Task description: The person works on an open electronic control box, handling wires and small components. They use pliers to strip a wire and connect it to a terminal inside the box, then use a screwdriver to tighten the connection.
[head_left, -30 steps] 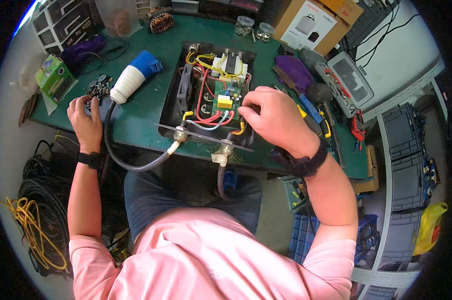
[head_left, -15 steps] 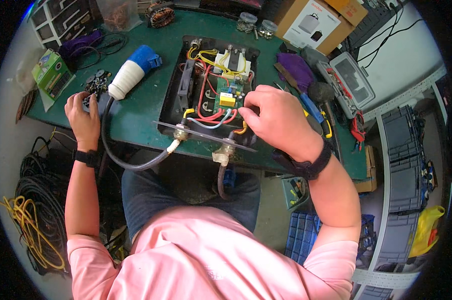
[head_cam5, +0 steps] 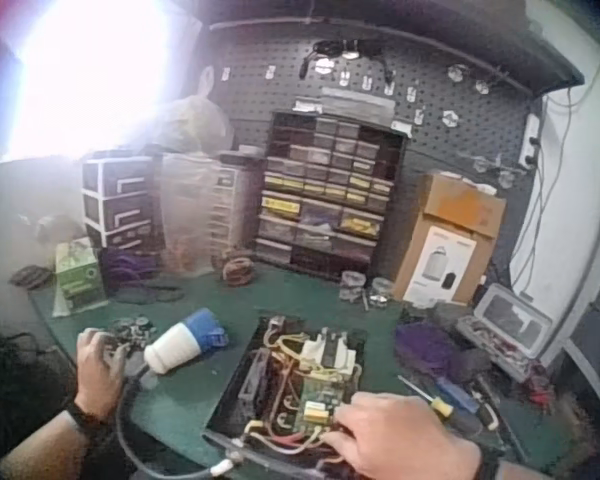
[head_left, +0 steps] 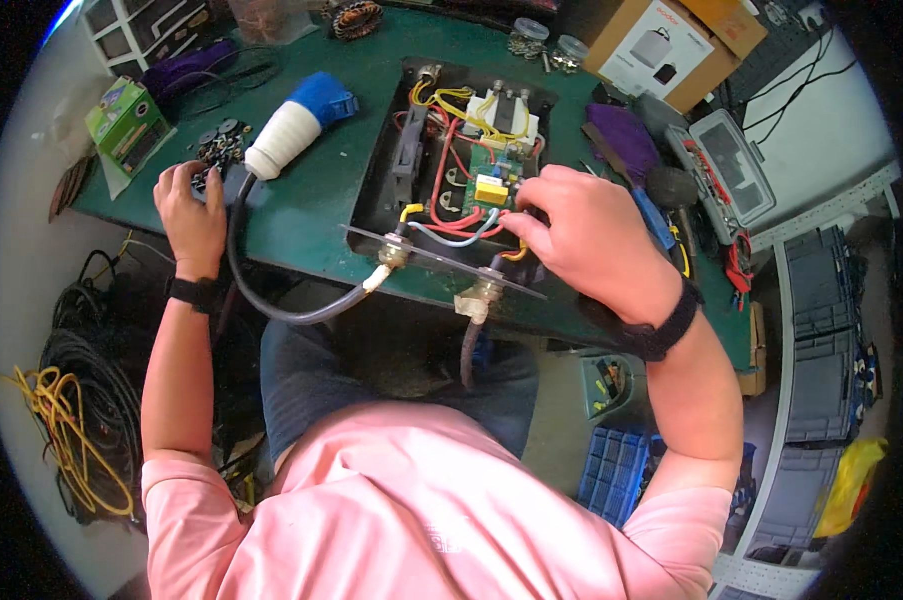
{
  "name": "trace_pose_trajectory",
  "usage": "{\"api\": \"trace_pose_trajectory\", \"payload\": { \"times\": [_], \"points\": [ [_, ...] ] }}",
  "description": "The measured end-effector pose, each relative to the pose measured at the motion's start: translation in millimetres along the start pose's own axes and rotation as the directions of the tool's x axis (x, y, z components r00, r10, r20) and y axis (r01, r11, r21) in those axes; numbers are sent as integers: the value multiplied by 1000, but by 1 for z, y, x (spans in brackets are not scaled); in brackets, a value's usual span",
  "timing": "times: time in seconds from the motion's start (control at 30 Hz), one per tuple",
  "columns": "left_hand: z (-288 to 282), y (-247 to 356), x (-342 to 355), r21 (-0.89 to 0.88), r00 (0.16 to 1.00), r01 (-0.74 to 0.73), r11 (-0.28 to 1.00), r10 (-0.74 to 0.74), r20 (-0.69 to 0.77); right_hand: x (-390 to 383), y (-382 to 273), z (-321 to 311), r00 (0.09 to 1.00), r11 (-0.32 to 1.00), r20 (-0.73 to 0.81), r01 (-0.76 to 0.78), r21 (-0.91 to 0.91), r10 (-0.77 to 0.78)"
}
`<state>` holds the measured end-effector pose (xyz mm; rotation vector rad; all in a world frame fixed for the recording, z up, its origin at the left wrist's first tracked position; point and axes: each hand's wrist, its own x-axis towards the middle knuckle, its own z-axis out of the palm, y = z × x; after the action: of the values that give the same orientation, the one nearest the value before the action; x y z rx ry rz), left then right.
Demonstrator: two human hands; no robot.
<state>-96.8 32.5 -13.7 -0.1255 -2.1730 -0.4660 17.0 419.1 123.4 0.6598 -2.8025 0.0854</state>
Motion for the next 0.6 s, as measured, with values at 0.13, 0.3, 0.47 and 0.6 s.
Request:
{"api": "trace_pose_trajectory", "payload": {
  "times": [0.13, 0.3, 0.47, 0.6],
  "points": [
    [1, 0, 0, 4, 1000, 17, 1000, -17, 5, -1, 0, 5, 1000, 998, -21, -11, -69, 10],
    [1, 0, 0, 3, 1000, 21, 1000, -21, -1, -1, 2, 4, 1000, 996, -9, -10, -87, 9],
    [-2, 3, 0, 17, 998, 45, 999, -46, 33, -2, 4, 5, 999, 1000, -45, 27, 7, -27],
    [-2, 5, 0, 9, 998, 47, 999, -48, 31, -1, 5, 4, 1000, 1000, -20, 6, -11, -6]
  ]
}}
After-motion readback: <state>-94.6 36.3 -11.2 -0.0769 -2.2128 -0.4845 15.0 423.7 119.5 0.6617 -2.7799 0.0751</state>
